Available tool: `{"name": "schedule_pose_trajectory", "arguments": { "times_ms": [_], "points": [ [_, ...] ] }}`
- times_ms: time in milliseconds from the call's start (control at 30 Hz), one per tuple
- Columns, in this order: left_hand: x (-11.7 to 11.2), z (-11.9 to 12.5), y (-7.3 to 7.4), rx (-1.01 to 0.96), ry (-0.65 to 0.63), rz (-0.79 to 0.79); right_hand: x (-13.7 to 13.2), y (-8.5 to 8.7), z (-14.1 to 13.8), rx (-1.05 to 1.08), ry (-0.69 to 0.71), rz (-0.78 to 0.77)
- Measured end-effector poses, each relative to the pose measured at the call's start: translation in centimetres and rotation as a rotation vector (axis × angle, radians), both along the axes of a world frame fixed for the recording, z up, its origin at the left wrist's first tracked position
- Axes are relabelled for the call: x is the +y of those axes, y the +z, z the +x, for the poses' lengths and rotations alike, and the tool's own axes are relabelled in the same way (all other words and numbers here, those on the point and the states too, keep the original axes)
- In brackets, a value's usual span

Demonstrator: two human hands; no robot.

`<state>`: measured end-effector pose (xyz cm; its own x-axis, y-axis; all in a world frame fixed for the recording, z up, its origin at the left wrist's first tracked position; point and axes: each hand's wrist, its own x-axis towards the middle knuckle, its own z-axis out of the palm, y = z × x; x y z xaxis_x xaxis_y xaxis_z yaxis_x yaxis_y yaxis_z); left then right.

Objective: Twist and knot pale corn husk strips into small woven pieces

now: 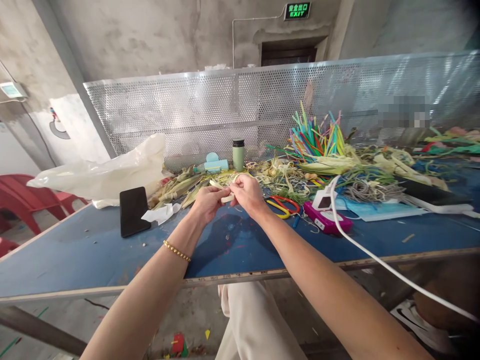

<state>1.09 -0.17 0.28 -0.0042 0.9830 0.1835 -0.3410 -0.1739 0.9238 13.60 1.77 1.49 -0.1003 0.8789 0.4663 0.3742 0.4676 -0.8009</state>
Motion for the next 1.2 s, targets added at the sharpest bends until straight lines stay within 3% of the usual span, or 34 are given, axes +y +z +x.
{"name": "schedule_pose_trajectory", "arguments": {
  "times_ms": [500,833,1067,1200],
  "points": [
    [0.2,-0.1,-0.1,0.045,-0.021,0.020,0.3,-0.5,-0.2,0.039,-0.024,-0.018],
    [0.3,-1.1,0.2,-0.052,0.082,-0.010,-0.5,0.0,0.0,0.240,0.280,-0.302],
    [0.2,-1.4,0.3,-0.011,-0.014,-0.037,-0.6,-0.1,-0.2,0.238,0.298,-0.310],
    [0.5,-1.3,0.1,0.020,0.032,-0.029,-0.5,-0.3,-0.2,0.179,0.298,-0.271]
  ]
}}
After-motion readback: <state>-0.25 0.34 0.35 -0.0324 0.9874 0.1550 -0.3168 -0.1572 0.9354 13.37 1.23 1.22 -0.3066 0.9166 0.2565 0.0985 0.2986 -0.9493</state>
